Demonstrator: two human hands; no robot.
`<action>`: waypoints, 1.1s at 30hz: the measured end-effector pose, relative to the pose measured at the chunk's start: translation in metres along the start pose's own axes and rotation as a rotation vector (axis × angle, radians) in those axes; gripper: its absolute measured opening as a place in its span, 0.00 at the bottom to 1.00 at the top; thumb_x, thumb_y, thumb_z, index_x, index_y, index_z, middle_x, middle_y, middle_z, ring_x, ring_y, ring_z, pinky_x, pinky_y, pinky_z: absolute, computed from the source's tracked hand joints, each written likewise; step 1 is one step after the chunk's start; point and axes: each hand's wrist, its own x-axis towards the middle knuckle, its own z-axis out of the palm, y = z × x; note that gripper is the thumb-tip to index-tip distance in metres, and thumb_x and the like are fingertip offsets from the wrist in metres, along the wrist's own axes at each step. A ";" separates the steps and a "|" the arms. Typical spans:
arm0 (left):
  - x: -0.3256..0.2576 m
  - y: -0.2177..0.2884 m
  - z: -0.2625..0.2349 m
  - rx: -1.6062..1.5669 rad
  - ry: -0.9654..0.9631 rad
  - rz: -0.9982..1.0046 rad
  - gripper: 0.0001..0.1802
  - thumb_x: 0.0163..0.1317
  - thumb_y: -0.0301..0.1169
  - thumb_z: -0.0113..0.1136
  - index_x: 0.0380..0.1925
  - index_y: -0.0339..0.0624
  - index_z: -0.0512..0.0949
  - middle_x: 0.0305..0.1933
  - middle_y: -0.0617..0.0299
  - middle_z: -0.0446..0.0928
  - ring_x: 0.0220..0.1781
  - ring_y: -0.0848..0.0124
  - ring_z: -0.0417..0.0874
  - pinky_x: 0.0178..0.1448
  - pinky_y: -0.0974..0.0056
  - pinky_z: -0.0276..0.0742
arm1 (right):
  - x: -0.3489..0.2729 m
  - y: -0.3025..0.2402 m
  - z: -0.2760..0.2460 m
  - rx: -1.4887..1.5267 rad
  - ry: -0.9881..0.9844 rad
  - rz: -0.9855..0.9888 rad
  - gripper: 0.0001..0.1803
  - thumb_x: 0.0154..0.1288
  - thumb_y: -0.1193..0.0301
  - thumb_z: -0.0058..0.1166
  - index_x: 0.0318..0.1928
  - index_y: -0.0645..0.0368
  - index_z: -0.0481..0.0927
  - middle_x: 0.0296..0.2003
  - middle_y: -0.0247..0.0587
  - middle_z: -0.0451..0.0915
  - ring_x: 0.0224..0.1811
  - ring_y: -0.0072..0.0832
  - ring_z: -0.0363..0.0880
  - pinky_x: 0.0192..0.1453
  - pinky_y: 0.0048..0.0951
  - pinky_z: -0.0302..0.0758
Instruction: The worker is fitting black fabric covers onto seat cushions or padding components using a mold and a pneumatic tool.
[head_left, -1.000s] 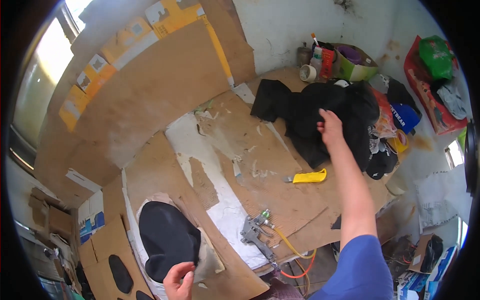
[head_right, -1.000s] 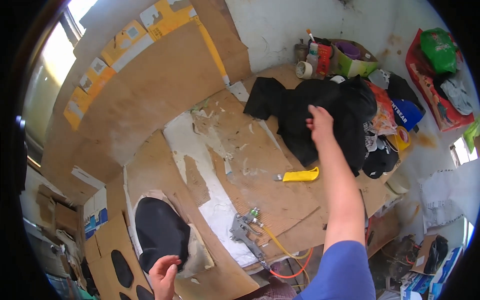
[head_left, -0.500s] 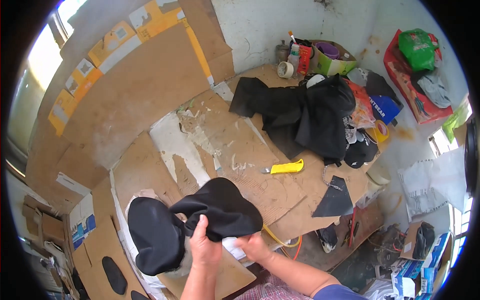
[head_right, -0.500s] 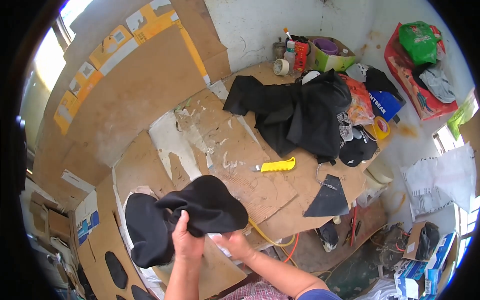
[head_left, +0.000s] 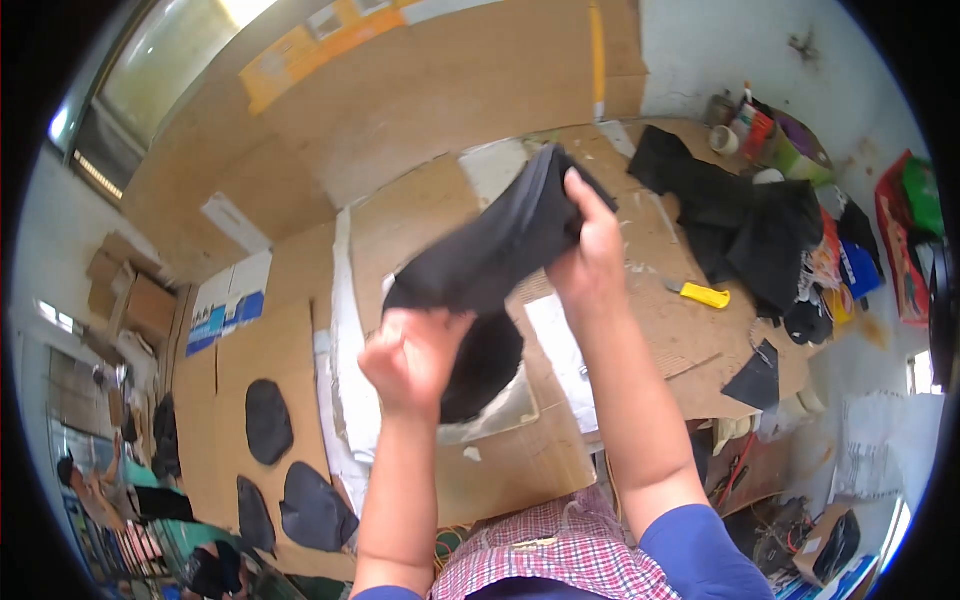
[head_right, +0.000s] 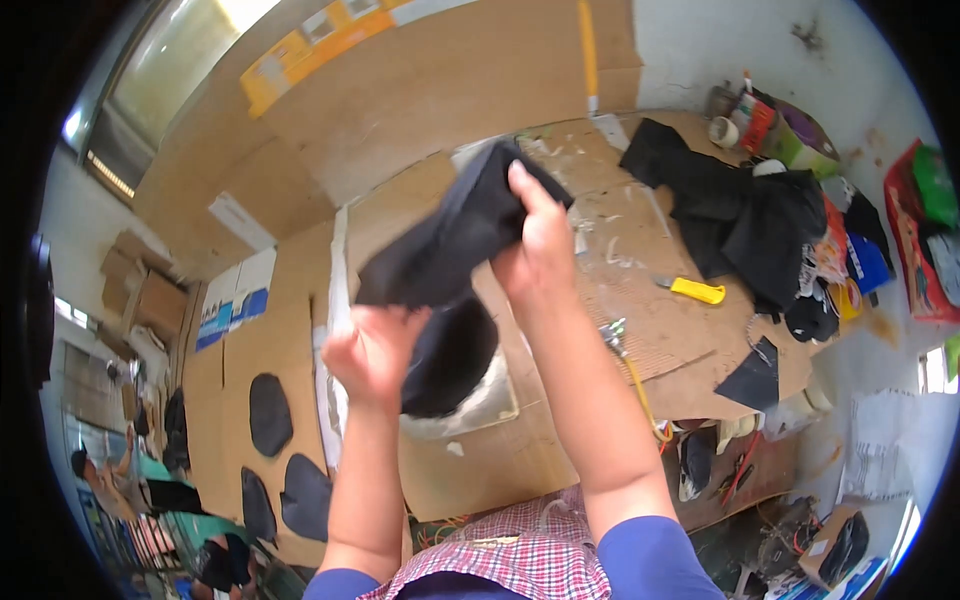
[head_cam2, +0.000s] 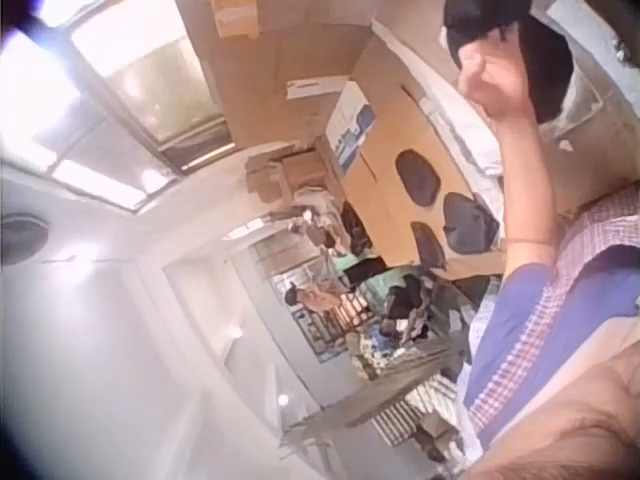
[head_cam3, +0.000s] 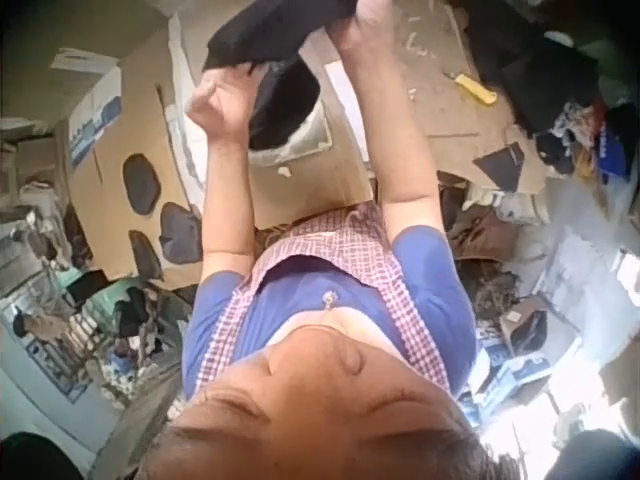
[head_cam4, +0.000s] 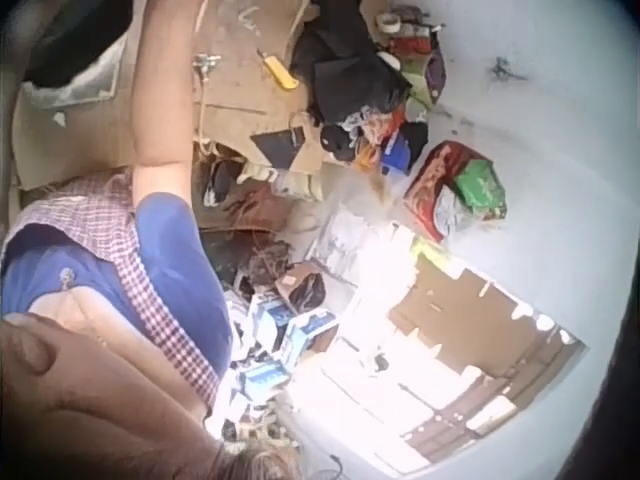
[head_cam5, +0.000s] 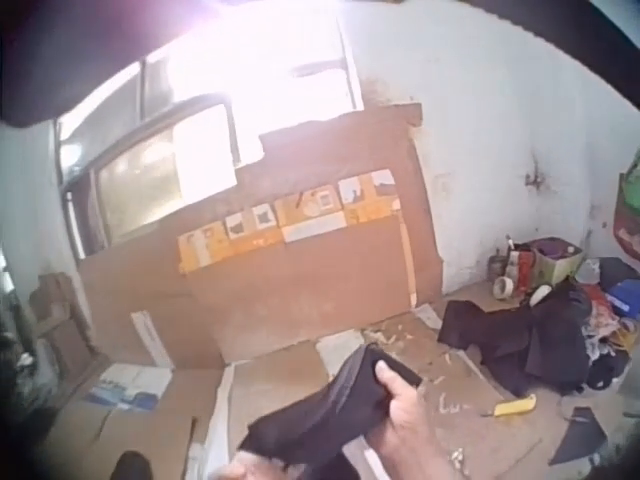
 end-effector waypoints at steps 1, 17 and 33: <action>-0.003 0.028 -0.029 0.088 -0.147 0.045 0.22 0.52 0.32 0.54 0.48 0.37 0.74 0.53 0.55 0.74 0.60 0.58 0.69 0.65 0.50 0.60 | 0.009 0.014 0.012 0.070 -0.032 0.054 0.10 0.63 0.74 0.48 0.43 0.64 0.76 0.38 0.43 0.80 0.41 0.34 0.79 0.48 0.37 0.77; -0.168 0.059 -0.124 0.291 0.700 -0.239 0.28 0.56 0.26 0.56 0.58 0.34 0.62 0.54 0.52 0.72 0.54 0.63 0.76 0.59 0.61 0.71 | -0.142 0.086 -0.185 -0.110 0.328 0.425 0.22 0.62 0.69 0.51 0.56 0.60 0.68 0.54 0.40 0.73 0.56 0.30 0.71 0.59 0.34 0.68; -0.120 0.050 -0.159 0.491 0.882 -0.248 0.17 0.57 0.25 0.58 0.46 0.36 0.69 0.41 0.56 0.77 0.40 0.69 0.80 0.47 0.65 0.78 | -0.069 0.056 -0.193 -0.473 0.145 0.221 0.29 0.53 0.83 0.54 0.58 0.57 0.67 0.41 0.42 0.78 0.44 0.28 0.77 0.50 0.29 0.75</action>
